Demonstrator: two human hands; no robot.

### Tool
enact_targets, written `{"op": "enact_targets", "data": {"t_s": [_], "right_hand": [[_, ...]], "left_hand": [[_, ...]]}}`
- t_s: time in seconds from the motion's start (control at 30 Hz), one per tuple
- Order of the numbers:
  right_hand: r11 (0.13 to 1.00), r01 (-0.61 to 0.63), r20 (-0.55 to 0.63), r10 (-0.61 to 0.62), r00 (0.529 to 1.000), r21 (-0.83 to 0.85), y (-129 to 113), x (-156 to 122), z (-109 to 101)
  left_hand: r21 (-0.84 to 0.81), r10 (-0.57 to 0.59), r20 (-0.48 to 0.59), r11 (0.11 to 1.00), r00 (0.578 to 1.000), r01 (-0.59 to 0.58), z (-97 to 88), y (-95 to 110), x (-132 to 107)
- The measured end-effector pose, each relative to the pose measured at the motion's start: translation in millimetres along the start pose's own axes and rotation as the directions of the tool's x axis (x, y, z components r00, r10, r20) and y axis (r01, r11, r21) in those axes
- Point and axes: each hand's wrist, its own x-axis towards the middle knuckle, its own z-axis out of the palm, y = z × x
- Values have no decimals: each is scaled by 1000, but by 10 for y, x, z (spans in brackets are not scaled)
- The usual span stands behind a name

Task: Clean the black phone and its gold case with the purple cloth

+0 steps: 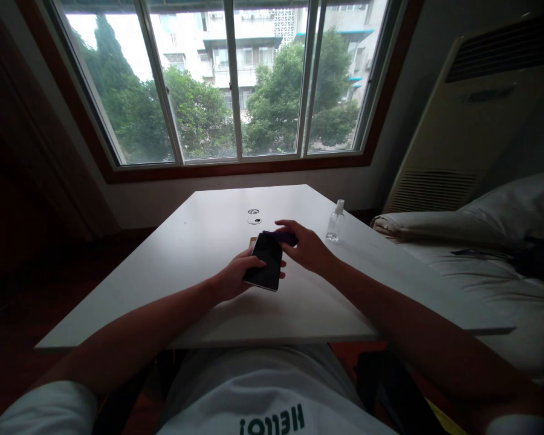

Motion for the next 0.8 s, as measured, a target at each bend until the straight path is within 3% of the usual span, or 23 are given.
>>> {"op": "enact_targets", "data": {"t_s": [0.1, 0.23, 0.33, 0.4, 0.5, 0.6, 0.8], "right_hand": [[990, 60, 145, -78, 986, 126, -75, -35, 23], [939, -81, 173, 24, 985, 334, -40, -29, 50], [951, -104, 76, 86, 993, 290, 20, 8, 31], [976, -37, 56, 25, 998, 215, 51, 29, 0], [987, 16, 213, -51, 976, 159, 97, 38, -29], [988, -77, 364, 22, 931, 136, 153, 32, -12], [941, -248, 382, 147, 912, 231, 201, 43, 49]], "left_hand": [[-1, 14, -16, 1000, 1000, -14, -11, -14, 13], [15, 8, -21, 1000, 1000, -8, -23, -15, 16], [38, -22, -9, 999, 1000, 22, -17, -8, 8], [52, -47, 5, 998, 999, 47, -12, -11, 1], [76, -76, 31, 994, 997, 74, -17, -38, -7], [109, -69, 53, 992, 996, 63, -32, -82, -8], [139, -50, 82, 990, 995, 38, -47, -146, -2]]}}
